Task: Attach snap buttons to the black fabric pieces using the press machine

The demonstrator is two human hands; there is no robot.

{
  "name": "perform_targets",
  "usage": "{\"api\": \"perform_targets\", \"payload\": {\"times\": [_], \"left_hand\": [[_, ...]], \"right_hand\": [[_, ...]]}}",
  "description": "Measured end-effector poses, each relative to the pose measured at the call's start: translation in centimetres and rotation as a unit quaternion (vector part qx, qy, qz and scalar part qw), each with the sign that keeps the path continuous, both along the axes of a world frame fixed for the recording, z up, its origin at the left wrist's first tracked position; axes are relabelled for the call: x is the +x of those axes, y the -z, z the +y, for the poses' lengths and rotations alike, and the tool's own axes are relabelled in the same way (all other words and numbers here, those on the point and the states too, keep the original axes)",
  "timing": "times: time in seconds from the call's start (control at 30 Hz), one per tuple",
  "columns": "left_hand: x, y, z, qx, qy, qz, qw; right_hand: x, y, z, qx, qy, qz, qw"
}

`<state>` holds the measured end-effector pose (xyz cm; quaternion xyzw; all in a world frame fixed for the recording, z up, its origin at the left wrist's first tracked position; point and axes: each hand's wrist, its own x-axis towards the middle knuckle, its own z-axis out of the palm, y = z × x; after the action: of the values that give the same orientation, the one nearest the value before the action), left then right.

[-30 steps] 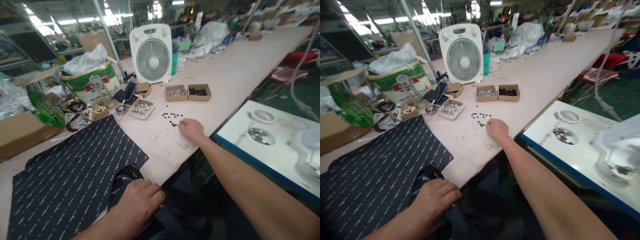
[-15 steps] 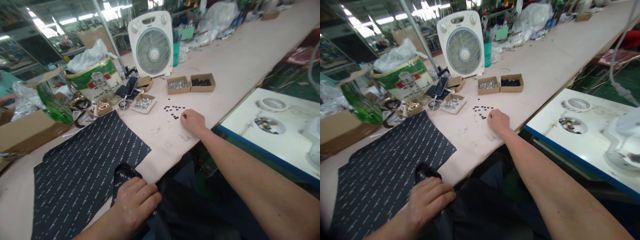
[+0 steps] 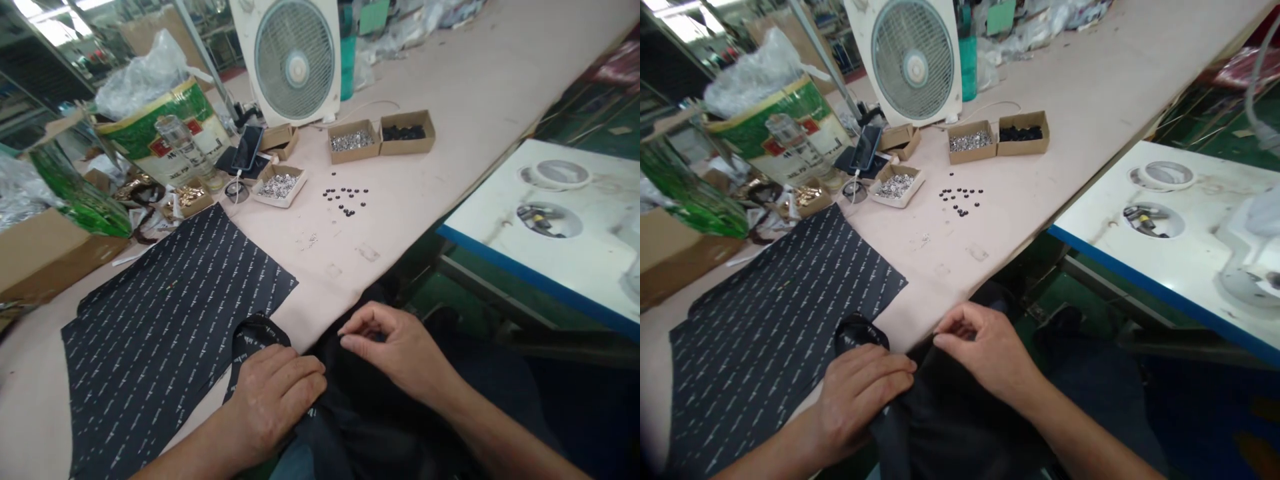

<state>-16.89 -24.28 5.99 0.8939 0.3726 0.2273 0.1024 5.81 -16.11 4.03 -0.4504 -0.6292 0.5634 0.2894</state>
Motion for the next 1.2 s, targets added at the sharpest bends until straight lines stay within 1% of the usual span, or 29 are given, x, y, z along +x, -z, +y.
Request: {"api": "perform_targets", "payload": {"times": [0.07, 0.13, 0.23, 0.37, 0.57, 0.77, 0.87, 0.93, 1.07, 1.2], "left_hand": [[0.3, -0.2, -0.1, -0.003, 0.011, 0.000, 1.000], [0.6, -0.3, -0.2, -0.001, 0.023, 0.004, 1.000], [1.0, -0.4, -0.7, -0.005, 0.034, 0.005, 0.999], [1.1, -0.2, -1.4, -0.012, 0.039, -0.004, 0.999], [0.6, 0.3, -2.4, -0.029, 0.032, -0.003, 0.999], [0.9, 0.0, -2.4, -0.010, 0.028, -0.008, 1.000], [1.0, -0.1, -2.2, -0.011, 0.029, -0.015, 0.999], [1.0, 0.0, -2.2, -0.026, 0.027, -0.024, 0.999], [1.0, 0.2, -2.4, -0.076, 0.011, -0.053, 0.996], [1.3, 0.2, -2.3, -0.145, -0.015, -0.100, 0.984]], "right_hand": [[0.2, 0.0, -2.8, -0.009, 0.004, 0.004, 1.000], [0.3, 0.3, -4.5, -0.004, 0.017, 0.010, 1.000], [0.3, 0.7, -6.1, 0.010, 0.031, 0.016, 0.999], [0.3, 0.8, -7.4, 0.051, 0.032, 0.015, 0.998], [0.4, 0.8, -8.1, 0.140, 0.034, -0.021, 0.989], [0.4, 0.7, -8.2, 0.185, 0.019, -0.046, 0.981], [0.4, 0.6, -8.1, 0.219, 0.001, -0.060, 0.974], [0.5, 0.6, -8.1, 0.236, -0.020, -0.064, 0.969], [0.8, 0.3, -7.9, 0.243, -0.050, -0.046, 0.968], [1.7, -0.8, -7.9, 0.217, -0.074, -0.038, 0.973]]}}
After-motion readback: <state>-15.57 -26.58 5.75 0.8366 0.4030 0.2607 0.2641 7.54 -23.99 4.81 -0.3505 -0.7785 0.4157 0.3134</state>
